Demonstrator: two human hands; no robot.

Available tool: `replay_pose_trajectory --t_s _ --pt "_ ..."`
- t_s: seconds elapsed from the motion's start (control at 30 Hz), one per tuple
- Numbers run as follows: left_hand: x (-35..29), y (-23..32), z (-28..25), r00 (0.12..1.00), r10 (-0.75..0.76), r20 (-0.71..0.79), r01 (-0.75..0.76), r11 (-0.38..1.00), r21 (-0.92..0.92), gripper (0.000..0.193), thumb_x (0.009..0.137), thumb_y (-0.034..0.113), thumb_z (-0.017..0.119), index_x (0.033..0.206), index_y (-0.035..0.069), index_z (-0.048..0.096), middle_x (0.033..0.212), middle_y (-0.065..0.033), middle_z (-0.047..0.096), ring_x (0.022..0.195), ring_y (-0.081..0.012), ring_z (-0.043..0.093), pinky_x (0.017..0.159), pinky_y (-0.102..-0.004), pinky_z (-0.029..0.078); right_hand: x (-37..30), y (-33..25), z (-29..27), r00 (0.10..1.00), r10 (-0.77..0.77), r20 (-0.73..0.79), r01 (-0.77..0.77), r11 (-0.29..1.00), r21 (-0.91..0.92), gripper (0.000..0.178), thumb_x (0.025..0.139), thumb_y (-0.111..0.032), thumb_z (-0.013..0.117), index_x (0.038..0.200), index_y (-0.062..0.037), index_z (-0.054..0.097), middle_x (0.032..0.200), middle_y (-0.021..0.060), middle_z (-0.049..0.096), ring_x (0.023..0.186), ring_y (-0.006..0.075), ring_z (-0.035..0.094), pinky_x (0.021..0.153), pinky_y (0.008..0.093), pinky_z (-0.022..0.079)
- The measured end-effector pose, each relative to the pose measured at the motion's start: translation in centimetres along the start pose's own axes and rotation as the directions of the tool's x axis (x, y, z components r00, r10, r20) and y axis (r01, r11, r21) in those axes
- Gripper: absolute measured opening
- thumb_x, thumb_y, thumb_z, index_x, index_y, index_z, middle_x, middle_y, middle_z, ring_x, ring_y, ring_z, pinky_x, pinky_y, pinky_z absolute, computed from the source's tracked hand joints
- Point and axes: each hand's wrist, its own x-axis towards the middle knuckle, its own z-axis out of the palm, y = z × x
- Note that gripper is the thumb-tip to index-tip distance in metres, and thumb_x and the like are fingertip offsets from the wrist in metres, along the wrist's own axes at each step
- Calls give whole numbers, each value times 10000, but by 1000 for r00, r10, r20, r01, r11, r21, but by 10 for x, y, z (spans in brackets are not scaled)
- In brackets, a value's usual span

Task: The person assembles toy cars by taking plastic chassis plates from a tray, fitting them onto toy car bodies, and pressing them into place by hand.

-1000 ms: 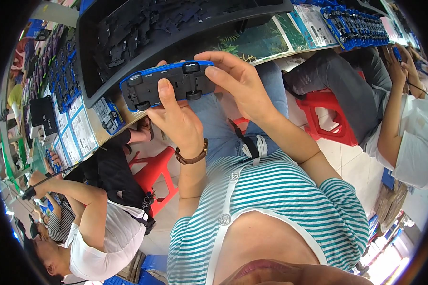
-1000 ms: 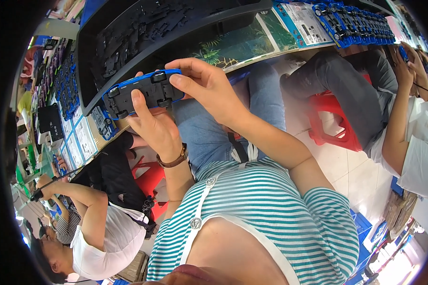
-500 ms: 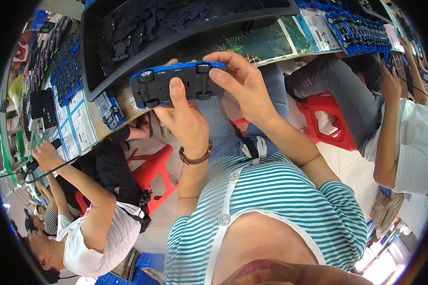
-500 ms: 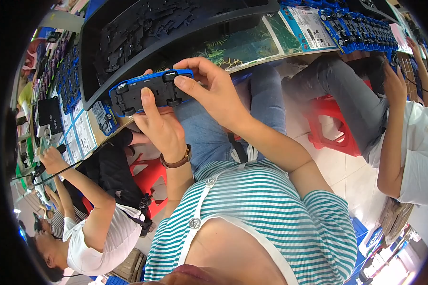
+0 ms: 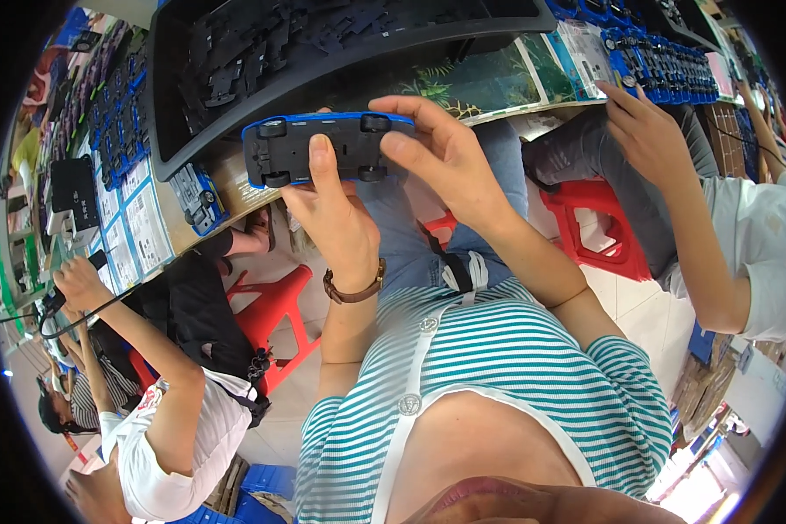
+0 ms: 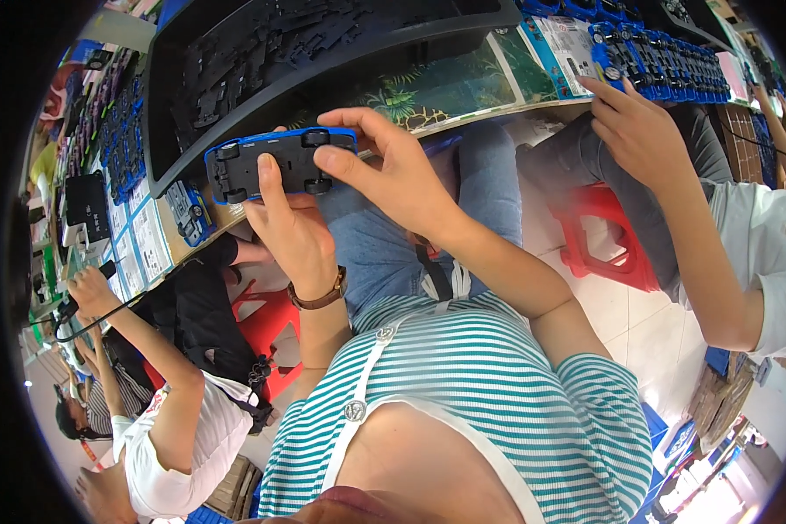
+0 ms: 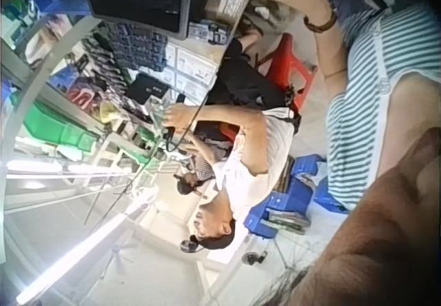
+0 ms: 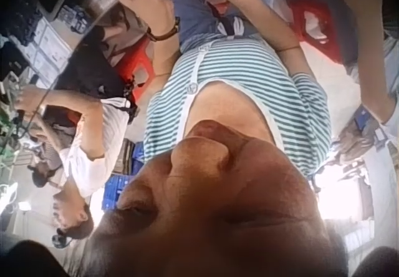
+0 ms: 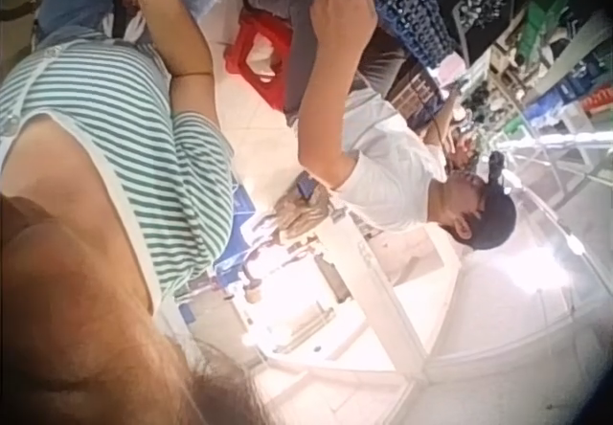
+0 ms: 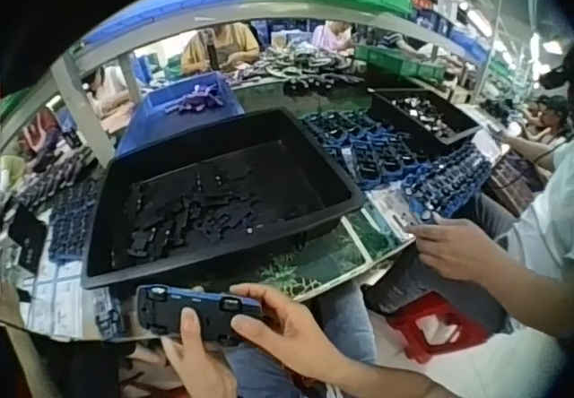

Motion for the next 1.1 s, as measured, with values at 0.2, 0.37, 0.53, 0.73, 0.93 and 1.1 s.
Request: replay_pose_trajectory --t_s 0.2,0.37,0.53,0.73,0.93,1.1 --pt "-4 3 1 995 89 44 -87 996 -33 406 933 154 573 1276 5 415 1185 -175 571 989 -211 601 847 -316 512 -3 0 8 999 -49 2 49 997 60 394 825 -91 698 1189 -6 571 1074 70 601 974 122 572 852 250 486" --pt "5 -5 -8 993 116 7 -117 993 37 395 934 160 562 1267 -2 423 1181 -190 579 991 -226 608 849 -337 518 2 3 11 1000 9 26 -12 994 107 373 844 -44 672 1190 30 554 1144 86 581 1043 130 557 876 267 500" --pt "10 18 -15 988 -70 141 96 977 -190 409 920 157 588 1265 12 423 1249 -161 529 1054 -221 581 915 -336 477 -4 -1 18 995 -94 12 95 995 -33 388 838 -42 675 1200 19 549 1144 86 578 1060 142 555 878 270 505" --pt "4 22 -18 979 -40 201 81 977 -198 392 967 200 489 1294 -1 408 1269 -195 521 1095 -314 580 914 -406 496 -6 -6 13 1000 19 24 -20 997 73 464 835 -73 677 1259 28 516 1129 78 595 1040 137 561 919 275 451" --pt "7 28 -21 990 -54 132 82 972 -218 341 985 224 477 1244 2 463 1249 -173 554 1085 -214 573 919 -375 484 -12 -11 7 997 -22 69 8 980 197 428 995 -246 445 1305 48 470 1148 104 598 991 128 579 808 248 495" --pt "3 23 -19 988 -85 128 110 972 -208 344 989 224 464 1262 15 446 1248 -158 556 1085 -194 571 913 -352 484 -15 -11 2 997 -13 70 1 983 181 411 996 -273 441 1280 17 507 1144 99 598 996 142 580 808 273 511"
